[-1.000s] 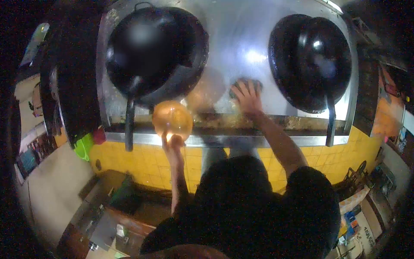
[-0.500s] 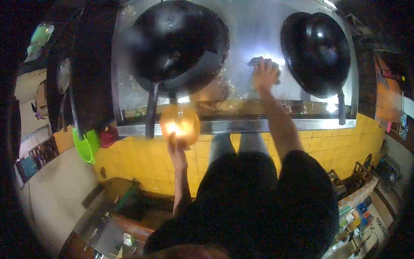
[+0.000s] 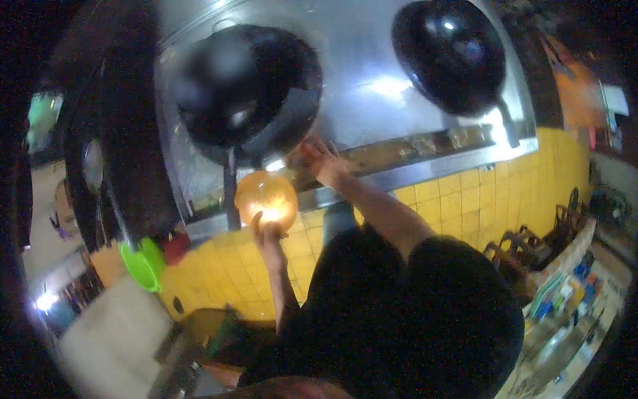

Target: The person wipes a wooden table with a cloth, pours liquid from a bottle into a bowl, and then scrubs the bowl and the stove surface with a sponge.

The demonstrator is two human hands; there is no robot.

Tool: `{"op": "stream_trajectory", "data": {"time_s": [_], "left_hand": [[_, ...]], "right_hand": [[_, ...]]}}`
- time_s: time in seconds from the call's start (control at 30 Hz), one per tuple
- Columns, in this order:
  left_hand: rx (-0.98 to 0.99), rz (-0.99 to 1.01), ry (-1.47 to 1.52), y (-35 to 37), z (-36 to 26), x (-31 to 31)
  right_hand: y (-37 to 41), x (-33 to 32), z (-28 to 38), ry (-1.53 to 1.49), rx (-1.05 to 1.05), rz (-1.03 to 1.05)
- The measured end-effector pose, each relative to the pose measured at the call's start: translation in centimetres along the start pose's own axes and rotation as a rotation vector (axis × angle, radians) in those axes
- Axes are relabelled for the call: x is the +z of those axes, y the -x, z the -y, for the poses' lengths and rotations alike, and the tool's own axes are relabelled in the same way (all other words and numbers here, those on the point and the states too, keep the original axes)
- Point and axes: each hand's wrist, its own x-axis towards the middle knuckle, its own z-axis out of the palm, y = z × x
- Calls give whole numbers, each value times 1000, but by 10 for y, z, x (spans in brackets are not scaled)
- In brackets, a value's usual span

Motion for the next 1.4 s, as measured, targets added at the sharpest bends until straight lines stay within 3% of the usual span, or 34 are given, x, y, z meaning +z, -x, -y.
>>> {"op": "stream_trajectory", "data": {"time_s": [0.03, 0.07, 0.13, 0.2, 0.23, 0.27, 0.33, 0.4, 0.43, 0.5, 0.53, 0.57, 0.6, 0.63, 0.67, 0.73, 0.8, 0.87, 0.93, 1.07, 1.1, 1.17, 1.2, 1.23, 1.3, 1.33, 1.4], "left_hand": [[-6, 17, -5, -4, -1, 4], [-11, 28, -7, -9, -1, 6], [75, 129, -136, -22, 5, 12], [11, 166, -67, -26, 2, 19], [12, 173, -78, -28, 2, 22], [42, 186, -111, -29, 2, 27], [99, 205, -181, -29, 2, 35], [-1, 229, -40, -28, 1, 37], [-18, 228, -40, -30, 2, 40], [-16, 265, -68, -29, 2, 41], [-18, 284, -74, -28, 4, 41], [41, 287, -154, -30, 10, 42], [103, 291, -233, -32, 13, 49], [-3, 244, -221, -30, 9, 59], [-3, 265, -232, -33, 19, 66], [148, 326, -262, -46, 46, 74], [190, 359, -358, -47, 26, 123], [-253, 328, -12, -54, 22, 159], [-273, 396, -37, -69, 42, 186], [-321, 453, -63, -79, 60, 250], [-325, 455, -61, -79, 66, 265], [-283, 442, -54, -84, 80, 287], [-280, 423, -49, -92, 96, 297], [-333, 456, -49, -103, 116, 303], [-373, 462, -39, -109, 121, 314], [-280, 540, -63, -102, 111, 325], [-177, 567, -74, -87, 88, 342]], "right_hand": [[6, -1, -19, -19, -110, -56], [13, -2, -42, -9, -77, -62], [32, -6, -91, 133, 104, -87], [57, -13, -150, -36, 364, -151], [73, -25, -185, 68, 280, -293], [89, -14, -224, -29, 564, -200], [120, -35, -274, -409, 849, -287], [131, -77, -291, -916, 1253, -497], [130, -80, -288, -921, 1256, -510], [124, -81, -281, -65, 871, -323], [115, -79, -266, -33, 831, -333], [97, -89, -243, -37, 921, -184], [86, -72, -235, -10, 797, -277], [69, -64, -222, -72, 720, -298], [50, -26, -225, -531, 699, -492], [25, -39, -185, -51, 452, -331], [20, -37, -168, -4, 458, -360], [28, -34, -177, 35, 474, -389], [47, -32, -215, -140, 445, -263], [119, -41, -301, -56, 492, -349], [138, -61, -310, -121, 671, -163], [177, -60, -345, -105, 622, -261], [189, -63, -358, -30, 563, -412], [194, -56, -378, -203, 813, -216], [203, -69, -391, -193, 731, -518], [200, -81, -388, -202, 700, -515], [195, -101, -372, -344, 946, -218]]}}
